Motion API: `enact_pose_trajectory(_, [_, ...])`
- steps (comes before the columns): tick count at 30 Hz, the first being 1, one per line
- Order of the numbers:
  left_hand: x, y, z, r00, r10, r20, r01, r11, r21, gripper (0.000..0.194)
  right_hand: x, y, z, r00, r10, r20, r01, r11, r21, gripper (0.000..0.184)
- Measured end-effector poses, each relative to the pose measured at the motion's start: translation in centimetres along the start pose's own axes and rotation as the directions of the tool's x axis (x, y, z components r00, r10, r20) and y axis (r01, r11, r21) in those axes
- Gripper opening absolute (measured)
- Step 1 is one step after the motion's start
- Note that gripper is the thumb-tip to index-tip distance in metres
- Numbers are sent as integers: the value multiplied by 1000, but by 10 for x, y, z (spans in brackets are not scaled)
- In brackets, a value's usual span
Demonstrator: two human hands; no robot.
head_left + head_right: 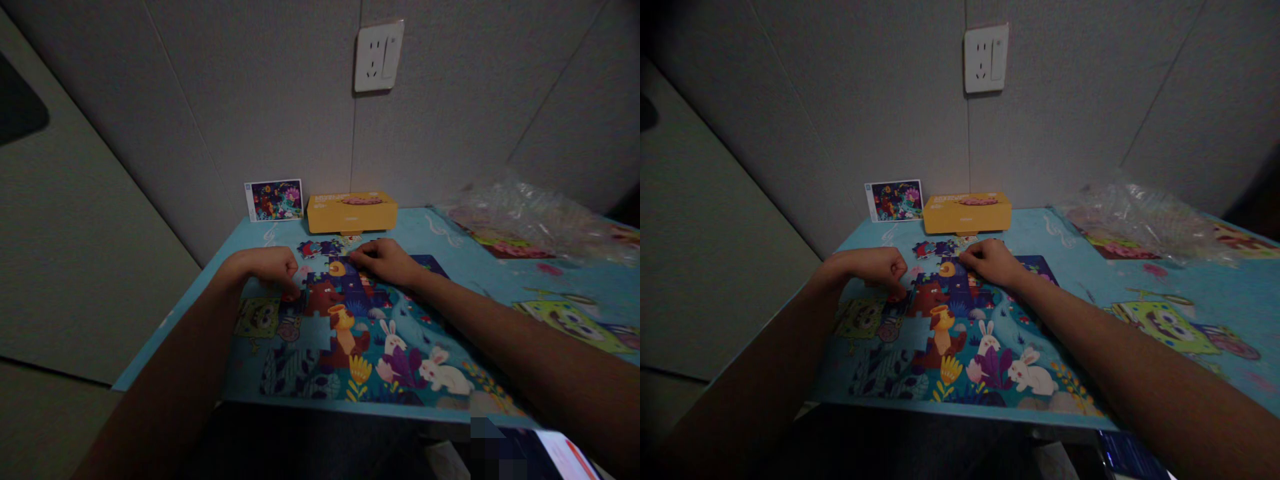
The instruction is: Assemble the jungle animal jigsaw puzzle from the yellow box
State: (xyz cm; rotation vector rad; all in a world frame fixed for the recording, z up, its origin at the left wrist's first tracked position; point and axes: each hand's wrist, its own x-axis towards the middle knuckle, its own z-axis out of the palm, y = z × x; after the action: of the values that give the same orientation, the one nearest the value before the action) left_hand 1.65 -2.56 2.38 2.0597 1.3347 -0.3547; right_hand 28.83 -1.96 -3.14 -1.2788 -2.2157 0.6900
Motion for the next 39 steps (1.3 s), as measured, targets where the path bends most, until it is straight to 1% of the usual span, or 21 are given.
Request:
enact_pose_trajectory(3, [1,-1,-1,999,35,-37,-36,999,-24,41,0,-1,0,1000,4,9,-4,1000,14,41])
enact_pose_trajectory(5, [0,-2,-3,989,80,-124,-92,992,-91,45,0,0,0,1000,7,12,-7,1000,19,41])
enact_pose_trajectory(7, [-2,-1,-5,965,113,-235,-165,963,-211,47,0,1,0,1000,9,11,-9,1000,22,42])
enact_pose_trajectory(8, [-3,0,-6,955,127,-267,-204,937,-283,47,0,1,0,1000,7,9,-7,1000,22,42])
enact_pose_trajectory(9, [-5,1,-7,951,145,-272,-239,905,-351,47,1,2,0,1000,2,6,-2,1000,21,42])
enact_pose_trajectory(10, [-6,3,-7,953,171,-251,-265,873,-410,47,1,2,0,1000,-2,4,2,1000,18,42])
enact_pose_trajectory(12, [-8,7,-6,963,227,-144,-269,837,-477,44,1,2,1,1000,-5,1,5,1000,13,41])
enact_pose_trajectory(13, [-8,9,-4,967,245,-68,-247,843,-478,40,1,2,1,1000,-3,1,3,1000,12,41])
enact_pose_trajectory(15, [-5,12,0,968,233,88,-173,884,-435,33,1,1,0,1000,1,1,-1,1000,15,40])
enact_pose_trajectory(16, [-3,13,3,968,208,143,-136,907,-399,30,1,1,0,1000,0,-1,0,1000,15,40])
enact_pose_trajectory(17, [-1,14,5,968,179,175,-106,927,-360,27,1,1,0,1000,-3,-2,3,1000,16,40])
enact_pose_trajectory(18, [2,14,6,971,151,185,-85,943,-323,26,1,1,0,1000,-5,-3,5,1000,17,40])
enact_pose_trajectory(21, [6,12,8,983,107,146,-68,967,-244,26,1,1,0,1000,-7,-6,7,1000,17,40])
enact_pose_trajectory(23, [7,11,7,986,114,123,-86,973,-215,28,0,2,0,1000,-9,-7,9,1000,23,39])
enact_pose_trajectory(27, [4,8,4,985,132,116,-113,981,-156,30,1,3,1,1000,-9,-5,9,999,32,39])
enact_pose_trajectory(32, [1,2,0,996,51,71,-45,996,-83,33,2,2,1,1000,-13,2,13,1000,23,40])
enact_pose_trajectory(35, [-1,-2,-2,999,14,39,-10,997,-81,35,1,1,1,1000,-20,-2,20,999,30,40])
enact_pose_trajectory(39, [-2,-2,-1,996,-28,84,33,998,-58,36,1,1,1,1000,-10,-6,11,999,36,39])
